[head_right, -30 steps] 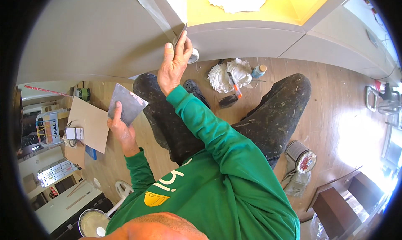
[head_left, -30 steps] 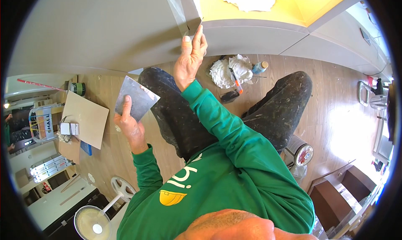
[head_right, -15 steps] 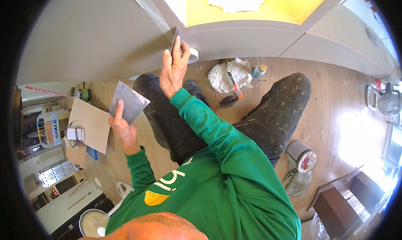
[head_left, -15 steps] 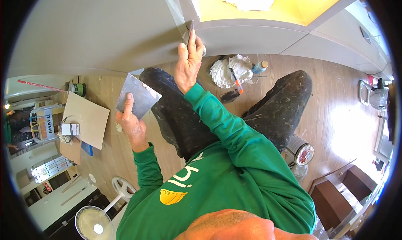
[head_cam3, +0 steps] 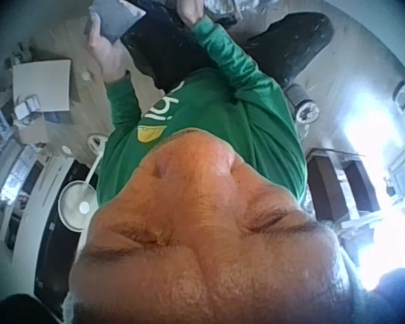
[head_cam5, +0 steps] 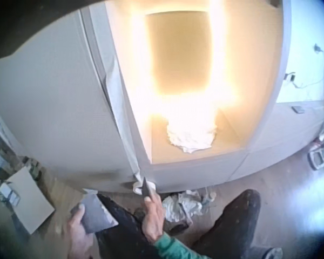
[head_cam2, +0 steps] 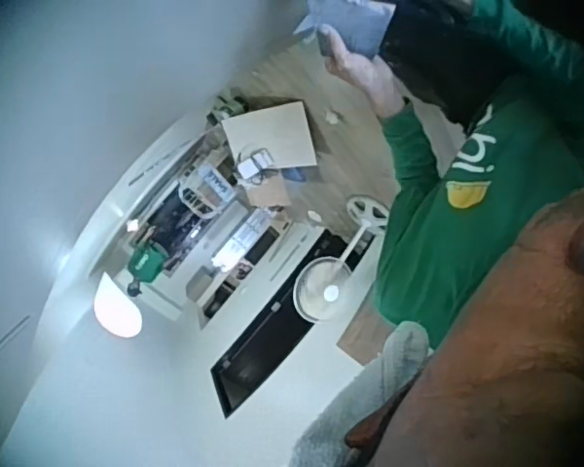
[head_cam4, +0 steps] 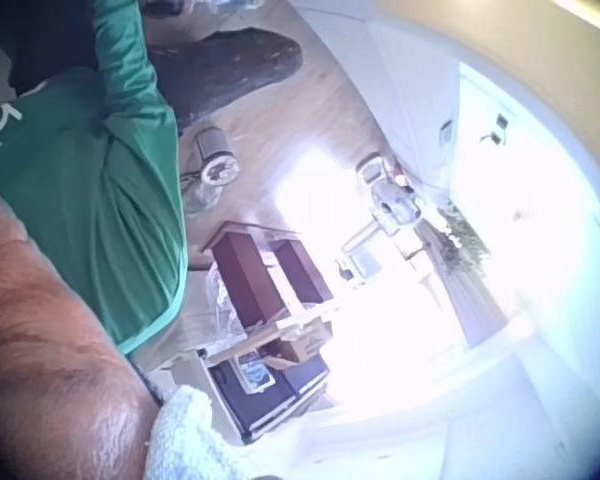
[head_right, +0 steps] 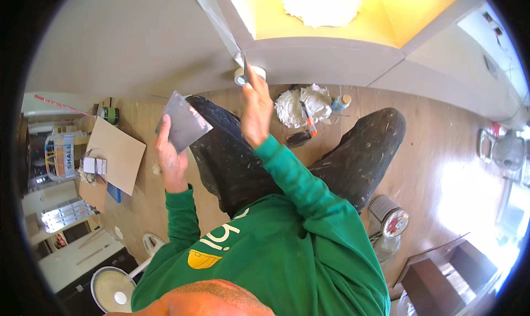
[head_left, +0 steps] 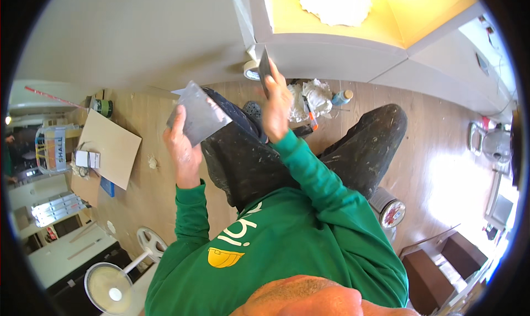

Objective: The person applies white sealant to a joint between a cabinet and a wall using two metal scrapers. They spread the material along the edge, wipe the surface with a cloth, and smooth the joint by hand and with a scraper.

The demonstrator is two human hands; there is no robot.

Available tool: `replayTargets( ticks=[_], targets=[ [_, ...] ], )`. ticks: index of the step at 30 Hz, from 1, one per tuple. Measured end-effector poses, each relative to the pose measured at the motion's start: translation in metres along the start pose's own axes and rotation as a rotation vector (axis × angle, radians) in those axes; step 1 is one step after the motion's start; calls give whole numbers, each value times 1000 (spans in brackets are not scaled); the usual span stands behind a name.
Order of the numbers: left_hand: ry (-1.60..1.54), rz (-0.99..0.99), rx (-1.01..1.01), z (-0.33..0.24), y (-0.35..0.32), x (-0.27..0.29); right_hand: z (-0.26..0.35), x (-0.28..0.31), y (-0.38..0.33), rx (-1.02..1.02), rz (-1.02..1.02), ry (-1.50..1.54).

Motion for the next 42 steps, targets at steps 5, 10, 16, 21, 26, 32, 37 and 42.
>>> replayTargets(
  ticks=[5, 10, 16, 21, 26, 32, 37, 42],
  targets=[
    [-120, 279, 287, 28, 2, -43, 59, 44, -22, -224, 189, 20],
    [-2, 264, 286, 36, -18, -91, 70, 47, -30, -117, 181, -66],
    [2, 286, 163, 35, -19, -97, 71, 67, -21, 432, 307, -674],
    [-61, 287, 250, 25, -26, -99, 67, 98, -23, 464, 488, -874],
    [306, 285, -403, 41, -24, -79, 117, 74, -24, -141, 115, -234],
    [355, 327, -556, 44, -34, -81, 107, 46, -31, -209, 89, -129],
    [374, 347, -589, 45, -38, -82, 99, 48, -27, -204, 74, -143],
    [404, 369, -638, 45, -43, -84, 90, 51, -21, -206, 80, -157]
  ],
)
Point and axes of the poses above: each hand's wrist, its own y-axis towards the middle knuckle, its own x-axis out of the back of the hand, z = x × y, the point moved 1 cm from there along y, towards the middle knuckle, and after that the axes turned 12 degrees about -z, right-handed, at the moved point
